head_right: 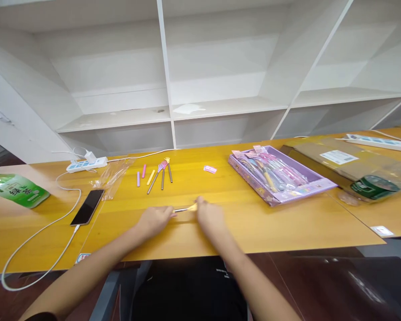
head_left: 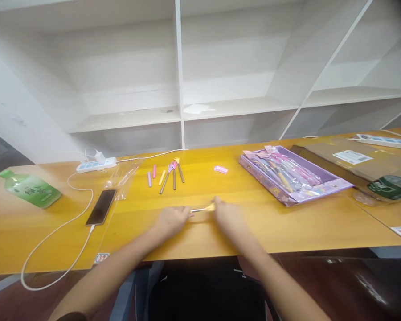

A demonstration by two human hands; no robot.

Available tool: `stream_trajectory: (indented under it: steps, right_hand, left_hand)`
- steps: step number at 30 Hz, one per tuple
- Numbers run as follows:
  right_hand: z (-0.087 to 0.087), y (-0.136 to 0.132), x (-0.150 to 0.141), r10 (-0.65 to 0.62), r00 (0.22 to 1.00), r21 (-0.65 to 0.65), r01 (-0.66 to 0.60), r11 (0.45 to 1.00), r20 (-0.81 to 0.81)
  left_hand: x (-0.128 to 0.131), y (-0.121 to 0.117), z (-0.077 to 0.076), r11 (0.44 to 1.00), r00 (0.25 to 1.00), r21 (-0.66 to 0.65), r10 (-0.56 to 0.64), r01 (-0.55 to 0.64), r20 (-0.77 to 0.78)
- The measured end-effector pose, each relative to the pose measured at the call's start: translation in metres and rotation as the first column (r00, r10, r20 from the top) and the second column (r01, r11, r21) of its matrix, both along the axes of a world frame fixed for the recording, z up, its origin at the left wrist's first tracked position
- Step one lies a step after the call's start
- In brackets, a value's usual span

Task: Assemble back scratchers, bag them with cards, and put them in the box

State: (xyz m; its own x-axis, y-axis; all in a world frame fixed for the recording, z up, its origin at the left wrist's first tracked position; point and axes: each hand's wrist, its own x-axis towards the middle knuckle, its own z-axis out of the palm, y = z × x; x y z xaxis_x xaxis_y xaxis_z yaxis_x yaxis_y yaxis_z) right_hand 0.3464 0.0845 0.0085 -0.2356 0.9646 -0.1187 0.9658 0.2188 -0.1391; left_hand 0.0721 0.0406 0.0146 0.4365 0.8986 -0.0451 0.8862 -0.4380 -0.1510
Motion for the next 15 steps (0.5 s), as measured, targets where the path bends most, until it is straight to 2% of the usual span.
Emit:
stream_trajectory:
  steps: [2, 4, 6, 9, 12, 15]
  right_hand:
    - [-0.012, -0.007, -0.038, 0.07, 0.997, -0.006, -0.07, 0.998, 0.027]
    - [-0.027, -0.008, -0.05, 0.103, 0.994, 0.005, -0.103, 0.995, 0.03]
    - [-0.037, -0.004, -0.045, 0.126, 0.992, 0.02, -0.126, 0.992, 0.021]
    - [-0.045, 0.0, -0.031, 0.133, 0.991, 0.019, -0.132, 0.991, -0.026]
    - [-0.045, 0.002, -0.026, 0.127, 0.98, 0.017, -0.126, 0.992, -0.152]
    - [-0.045, 0.001, -0.024, 0.16, 0.936, 0.073, -0.144, 0.987, -0.312]
  left_hand:
    - [0.018, 0.009, -0.015, 0.998, 1.0, -0.066, -0.015, 0.017, 0.021]
    - [0.016, 0.014, -0.024, 0.995, 0.998, -0.096, 0.007, -0.001, 0.055]
    - [0.006, 0.017, -0.03, 0.996, 0.994, -0.083, 0.034, -0.026, 0.102]
    - [-0.005, 0.016, -0.036, 0.999, 0.981, -0.042, 0.026, -0.018, 0.194]
    - [-0.006, 0.016, -0.039, 1.0, 0.955, -0.015, 0.011, -0.007, 0.295]
    - [-0.005, 0.019, -0.039, 0.999, 0.909, 0.014, 0.027, -0.036, 0.416]
